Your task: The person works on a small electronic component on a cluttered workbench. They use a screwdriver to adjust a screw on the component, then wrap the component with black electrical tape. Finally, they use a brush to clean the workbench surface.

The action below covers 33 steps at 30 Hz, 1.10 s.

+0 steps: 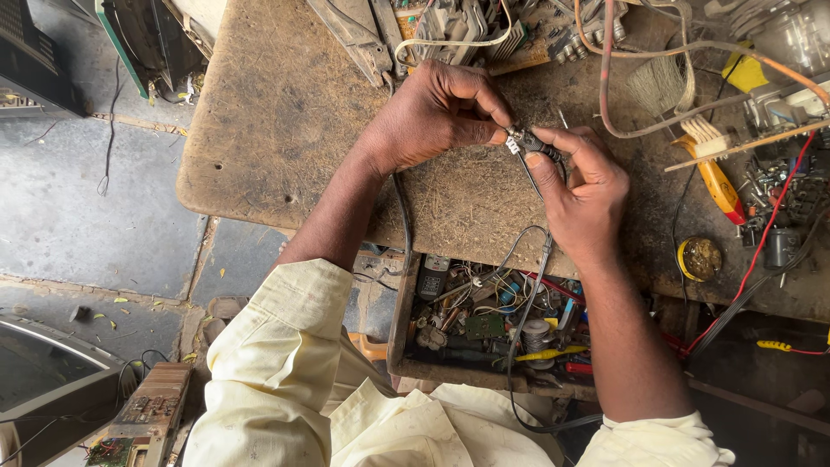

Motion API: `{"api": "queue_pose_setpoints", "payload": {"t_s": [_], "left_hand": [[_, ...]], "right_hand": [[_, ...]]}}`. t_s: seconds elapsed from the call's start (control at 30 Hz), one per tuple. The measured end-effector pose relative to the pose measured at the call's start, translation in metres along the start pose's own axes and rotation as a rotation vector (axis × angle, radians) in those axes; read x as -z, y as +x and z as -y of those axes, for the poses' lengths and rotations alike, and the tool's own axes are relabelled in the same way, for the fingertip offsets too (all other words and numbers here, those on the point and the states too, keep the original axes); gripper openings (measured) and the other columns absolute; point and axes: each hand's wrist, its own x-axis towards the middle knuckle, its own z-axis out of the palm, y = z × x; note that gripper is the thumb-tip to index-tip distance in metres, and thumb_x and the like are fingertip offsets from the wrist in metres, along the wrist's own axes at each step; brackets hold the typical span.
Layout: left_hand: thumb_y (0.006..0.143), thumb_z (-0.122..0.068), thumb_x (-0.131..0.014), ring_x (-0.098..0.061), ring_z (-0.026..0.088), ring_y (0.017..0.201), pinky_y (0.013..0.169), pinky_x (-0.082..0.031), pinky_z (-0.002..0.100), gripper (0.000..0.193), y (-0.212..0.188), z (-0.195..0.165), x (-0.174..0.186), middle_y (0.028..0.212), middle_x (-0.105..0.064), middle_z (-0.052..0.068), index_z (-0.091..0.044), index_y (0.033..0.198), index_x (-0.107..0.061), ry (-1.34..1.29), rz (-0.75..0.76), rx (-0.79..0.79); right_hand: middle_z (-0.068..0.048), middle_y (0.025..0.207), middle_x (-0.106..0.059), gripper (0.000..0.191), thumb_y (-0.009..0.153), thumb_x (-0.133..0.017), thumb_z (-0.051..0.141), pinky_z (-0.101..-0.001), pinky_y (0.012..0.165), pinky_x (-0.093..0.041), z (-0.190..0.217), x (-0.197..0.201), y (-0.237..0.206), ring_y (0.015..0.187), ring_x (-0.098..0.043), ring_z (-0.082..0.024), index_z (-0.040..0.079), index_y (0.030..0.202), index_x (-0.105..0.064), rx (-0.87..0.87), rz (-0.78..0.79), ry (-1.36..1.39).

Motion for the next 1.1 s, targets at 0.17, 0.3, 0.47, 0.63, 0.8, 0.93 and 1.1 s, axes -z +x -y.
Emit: {"api": "queue_pose_setpoints", "payload": {"t_s": [0.17,0.3,0.47,0.63,0.8,0.93,1.1], "left_hand": [[0.089,-0.007,-0.087,-0.077,0.010,0.087,0.079,-0.066,0.028,0.011,0.000,0.000,-0.002,0.093,-0.080,0.002,-0.008,0.098,-0.080,0.008,-0.015,0.034],[0.088,-0.008,-0.087,-0.076,0.010,0.087,0.078,-0.066,0.027,0.013,0.002,0.003,-0.003,0.093,-0.080,0.002,-0.008,0.098,-0.079,0.046,0.013,0.015],[0.090,-0.010,-0.083,-0.078,0.010,0.093,0.083,-0.067,0.026,0.017,0.000,0.004,-0.003,0.099,-0.080,0.003,-0.007,0.106,-0.078,-0.076,-0.007,-0.007],[0.093,-0.016,-0.082,-0.074,0.008,0.075,0.065,-0.063,0.024,0.016,0.000,0.005,-0.004,0.088,-0.080,0.004,-0.007,0.106,-0.080,0.026,0.011,0.107],[0.096,-0.017,-0.079,-0.072,0.007,0.072,0.063,-0.062,0.024,0.016,0.001,0.007,-0.005,0.089,-0.080,0.003,-0.007,0.109,-0.081,0.021,0.036,0.092],[0.096,-0.015,-0.079,-0.074,0.008,0.073,0.064,-0.064,0.024,0.015,0.001,0.007,-0.005,0.091,-0.080,0.004,-0.006,0.108,-0.080,0.032,0.041,0.073],[0.095,-0.013,-0.079,-0.075,0.009,0.072,0.064,-0.066,0.025,0.014,0.001,0.006,-0.006,0.089,-0.080,0.005,-0.005,0.107,-0.080,0.053,0.046,0.062]], "right_hand": [[-0.009,0.109,-0.072,0.017,0.107,-0.075,0.005,-0.0289,0.085,-0.061,-0.004,-0.004,0.006,0.102,-0.072,-0.015,0.001,0.122,-0.071,0.182,-0.015,-0.138],[-0.012,0.108,-0.070,0.021,0.105,-0.075,0.006,-0.0303,0.082,-0.057,-0.002,-0.004,0.003,0.101,-0.069,-0.018,-0.001,0.124,-0.070,0.183,0.009,-0.225],[-0.011,0.108,-0.069,0.020,0.107,-0.073,0.006,-0.0292,0.083,-0.057,0.002,-0.004,0.002,0.101,-0.070,-0.017,0.000,0.127,-0.070,0.099,0.010,-0.219],[-0.011,0.113,-0.070,0.026,0.105,-0.077,0.008,-0.0336,0.093,-0.056,0.003,-0.005,0.002,0.110,-0.069,-0.020,0.000,0.128,-0.069,0.131,-0.027,-0.216],[-0.011,0.109,-0.069,0.024,0.103,-0.079,0.010,-0.0330,0.090,-0.055,0.001,-0.004,0.002,0.106,-0.067,-0.019,0.000,0.123,-0.070,0.132,-0.030,-0.243],[-0.011,0.108,-0.069,0.022,0.104,-0.078,0.008,-0.0327,0.086,-0.055,-0.002,-0.003,0.002,0.103,-0.067,-0.019,-0.001,0.122,-0.070,0.154,0.000,-0.268],[-0.010,0.101,-0.066,0.015,0.108,-0.072,0.010,-0.0340,0.080,-0.052,-0.010,-0.001,0.002,0.096,-0.064,-0.020,-0.003,0.116,-0.068,0.219,0.031,-0.317]]}}
